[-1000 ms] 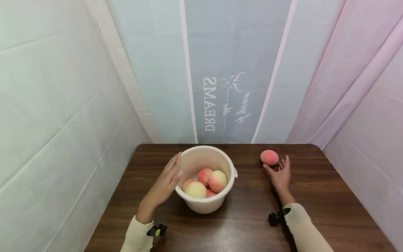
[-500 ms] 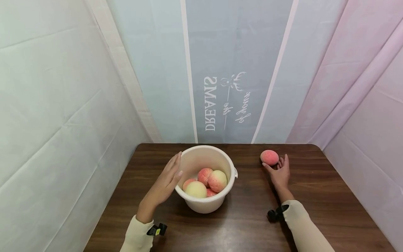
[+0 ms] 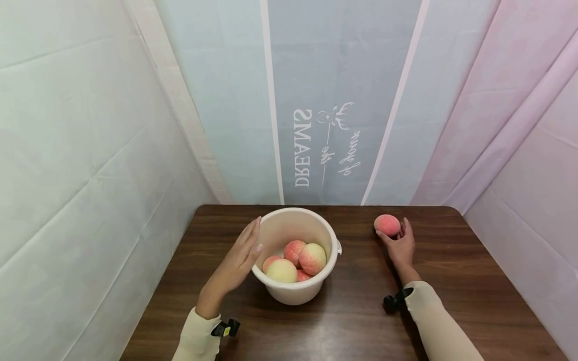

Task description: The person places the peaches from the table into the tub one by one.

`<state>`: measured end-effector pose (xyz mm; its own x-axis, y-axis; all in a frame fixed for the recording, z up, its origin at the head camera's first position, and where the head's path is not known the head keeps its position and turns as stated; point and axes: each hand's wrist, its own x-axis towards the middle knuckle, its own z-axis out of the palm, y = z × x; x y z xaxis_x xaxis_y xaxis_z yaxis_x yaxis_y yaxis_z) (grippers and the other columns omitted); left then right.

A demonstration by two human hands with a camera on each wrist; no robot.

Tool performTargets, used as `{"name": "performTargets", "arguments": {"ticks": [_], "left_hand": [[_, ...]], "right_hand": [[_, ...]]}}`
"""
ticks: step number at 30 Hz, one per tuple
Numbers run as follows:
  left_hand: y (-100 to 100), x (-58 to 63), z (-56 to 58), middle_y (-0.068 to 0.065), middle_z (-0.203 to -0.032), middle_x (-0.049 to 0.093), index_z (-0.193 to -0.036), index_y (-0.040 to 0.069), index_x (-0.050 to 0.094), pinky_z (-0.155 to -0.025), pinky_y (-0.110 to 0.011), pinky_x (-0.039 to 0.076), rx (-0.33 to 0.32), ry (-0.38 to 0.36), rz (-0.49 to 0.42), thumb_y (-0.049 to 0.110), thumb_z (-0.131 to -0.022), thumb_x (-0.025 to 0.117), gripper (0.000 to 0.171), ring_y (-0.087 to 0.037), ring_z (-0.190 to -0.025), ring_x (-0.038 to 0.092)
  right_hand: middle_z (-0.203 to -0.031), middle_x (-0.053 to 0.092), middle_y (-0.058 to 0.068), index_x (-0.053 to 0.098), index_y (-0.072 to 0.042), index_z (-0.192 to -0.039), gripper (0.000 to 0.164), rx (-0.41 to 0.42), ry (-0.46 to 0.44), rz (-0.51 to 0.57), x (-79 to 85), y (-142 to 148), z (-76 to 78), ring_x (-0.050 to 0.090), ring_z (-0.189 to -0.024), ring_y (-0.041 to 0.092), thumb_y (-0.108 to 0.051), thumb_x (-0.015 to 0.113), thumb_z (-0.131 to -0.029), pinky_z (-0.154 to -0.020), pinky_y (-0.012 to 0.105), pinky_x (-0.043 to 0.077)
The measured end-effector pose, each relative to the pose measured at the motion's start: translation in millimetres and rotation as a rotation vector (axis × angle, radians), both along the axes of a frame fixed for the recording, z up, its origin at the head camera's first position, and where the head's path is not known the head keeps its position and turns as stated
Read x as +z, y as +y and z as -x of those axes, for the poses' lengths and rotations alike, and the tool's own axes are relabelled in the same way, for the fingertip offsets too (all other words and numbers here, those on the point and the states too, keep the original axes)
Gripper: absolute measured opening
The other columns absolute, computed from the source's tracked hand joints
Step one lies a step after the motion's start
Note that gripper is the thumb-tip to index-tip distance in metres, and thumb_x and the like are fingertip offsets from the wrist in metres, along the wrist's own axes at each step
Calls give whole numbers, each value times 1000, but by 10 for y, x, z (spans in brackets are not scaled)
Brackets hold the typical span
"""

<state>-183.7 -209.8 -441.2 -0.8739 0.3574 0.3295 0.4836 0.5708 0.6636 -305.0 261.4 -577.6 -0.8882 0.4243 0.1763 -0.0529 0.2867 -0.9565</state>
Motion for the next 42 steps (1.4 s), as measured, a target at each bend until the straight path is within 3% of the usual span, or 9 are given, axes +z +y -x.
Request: {"name": "performTargets", "arguments": {"ticks": [13,18,29,35,39,42], "left_hand": [[18,-27,-16,0,-169,13,-164,13,13,-119,-60,19,-8,-6,-10,21,-110,44,63,-25,-155,12],[23,-28,-20,1,-169,13,-164,13,14,-120,-59,19,-7,-9,-16,22,-110,44,63,-23,-155,12],[14,-28,8,0,-169,12,-164,12,14,-120,-59,19,-12,4,-13,22,-110,44,63,-28,-155,13],[3,-18,13,0,-169,13,-164,12,15,-120,-58,18,-8,-3,-16,23,-110,44,63,-23,-155,12],[3,-21,13,0,-169,13,-164,12,15,-120,-58,19,-8,-3,-11,22,-110,45,63,-22,-155,11],[3,-24,14,0,-169,12,-164,11,14,-120,-58,19,-6,2,-5,21,-110,45,63,-23,-155,12]], "right_hand": [[-158,38,20,30,-8,-159,97,7,-51,-46,-22,39,15,39,-145,33,-19,87,-82,-116,48,33],[-154,44,21,40,-3,-154,87,4,-36,-67,-20,43,30,43,-141,34,-18,87,-82,-114,50,36],[-152,48,19,44,-5,-152,82,27,-47,-50,-14,49,42,46,-139,32,-22,86,-84,-113,50,38],[-152,48,18,44,-5,-152,82,54,-58,-16,7,47,34,46,-139,29,-21,86,-84,-113,49,38],[-149,50,19,46,-4,-151,80,54,-54,-13,19,42,-5,48,-136,29,-20,86,-84,-111,46,41],[-148,52,19,48,-5,-150,78,50,-60,-14,38,43,-39,50,-134,29,-21,86,-84,-109,35,44]]}}
